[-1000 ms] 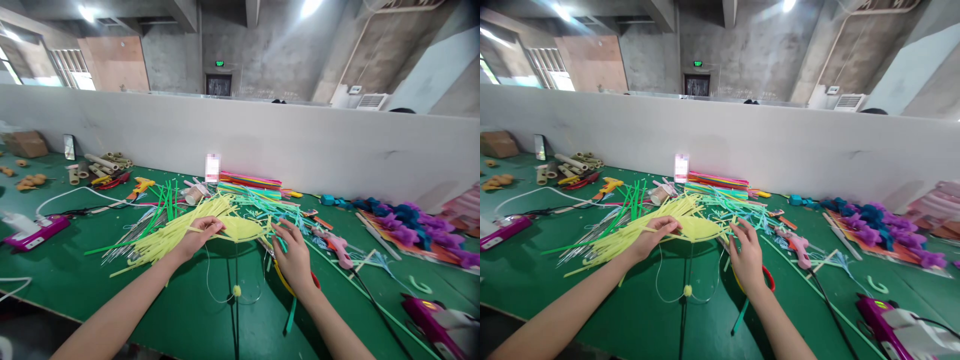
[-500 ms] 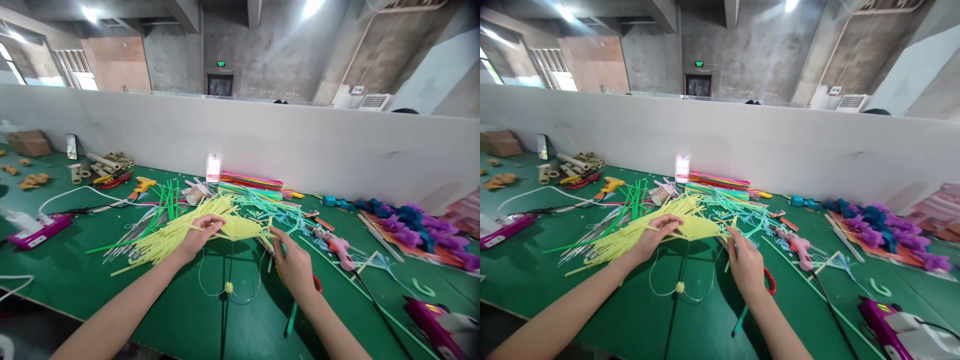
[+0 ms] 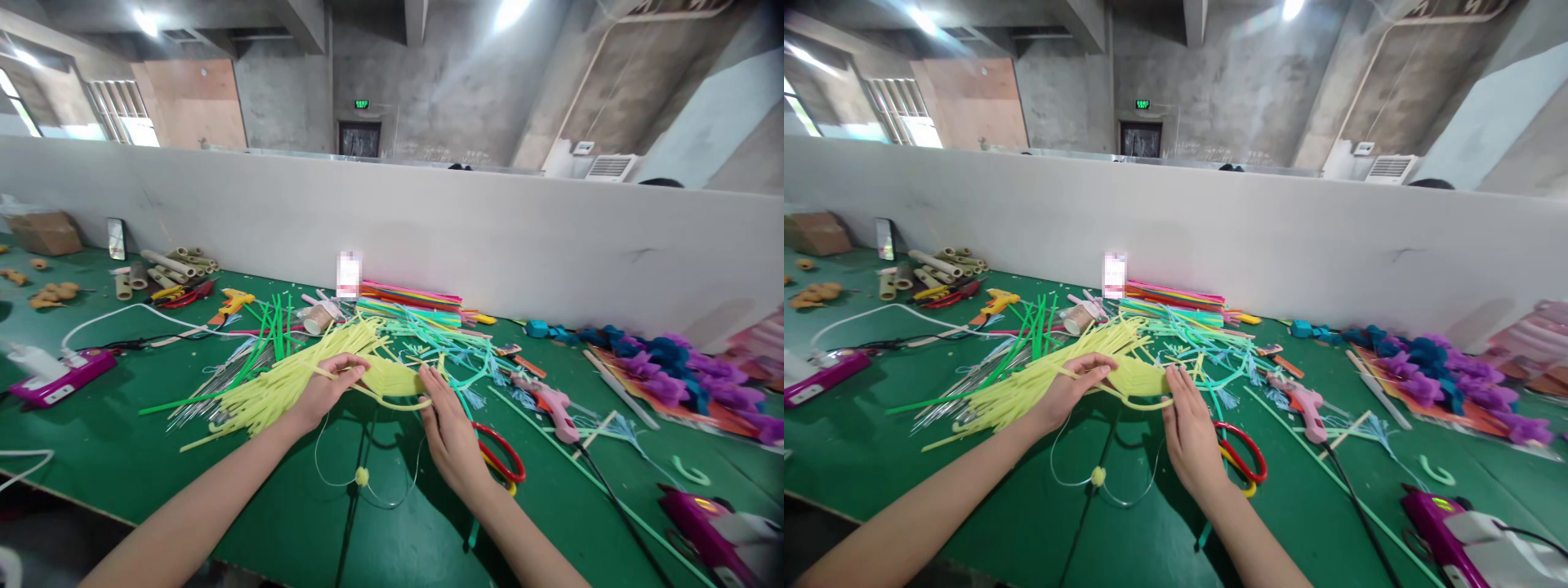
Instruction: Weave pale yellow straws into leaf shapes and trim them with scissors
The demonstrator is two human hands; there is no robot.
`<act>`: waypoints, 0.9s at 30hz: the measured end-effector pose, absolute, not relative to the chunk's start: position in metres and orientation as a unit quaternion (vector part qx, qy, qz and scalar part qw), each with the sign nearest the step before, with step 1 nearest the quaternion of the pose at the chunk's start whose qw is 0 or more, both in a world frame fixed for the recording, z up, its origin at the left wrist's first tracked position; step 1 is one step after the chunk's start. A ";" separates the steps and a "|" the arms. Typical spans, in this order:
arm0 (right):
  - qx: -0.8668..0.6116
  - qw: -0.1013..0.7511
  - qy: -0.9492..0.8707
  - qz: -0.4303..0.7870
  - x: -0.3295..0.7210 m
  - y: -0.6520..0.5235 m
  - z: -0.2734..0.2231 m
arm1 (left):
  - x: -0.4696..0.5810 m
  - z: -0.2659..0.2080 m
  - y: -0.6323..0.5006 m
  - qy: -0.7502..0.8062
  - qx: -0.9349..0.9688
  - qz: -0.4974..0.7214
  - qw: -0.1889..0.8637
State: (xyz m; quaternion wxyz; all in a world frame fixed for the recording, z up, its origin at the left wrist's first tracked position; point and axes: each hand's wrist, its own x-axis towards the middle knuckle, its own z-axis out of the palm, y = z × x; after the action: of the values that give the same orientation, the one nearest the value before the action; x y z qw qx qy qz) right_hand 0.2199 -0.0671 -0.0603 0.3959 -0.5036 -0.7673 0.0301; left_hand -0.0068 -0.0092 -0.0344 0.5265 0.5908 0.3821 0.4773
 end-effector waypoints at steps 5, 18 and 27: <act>-0.493 0.388 -0.778 0.040 0.216 -0.070 -0.058 | -0.006 -0.035 -0.009 0.373 0.590 0.484 0.528; -0.541 0.385 -0.748 0.024 0.219 -0.071 -0.056 | -0.008 -0.034 -0.008 0.371 0.530 0.507 0.570; -0.527 0.432 -0.730 -0.057 0.217 -0.076 -0.045 | -0.008 -0.033 -0.011 0.368 0.580 0.477 0.549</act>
State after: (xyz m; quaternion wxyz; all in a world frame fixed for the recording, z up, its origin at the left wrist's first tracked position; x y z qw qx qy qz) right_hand 0.2171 -0.0758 -0.0449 0.4318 -0.5268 -0.7299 -0.0570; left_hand -0.0077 -0.0106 -0.0331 0.5487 0.5801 0.3679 0.4766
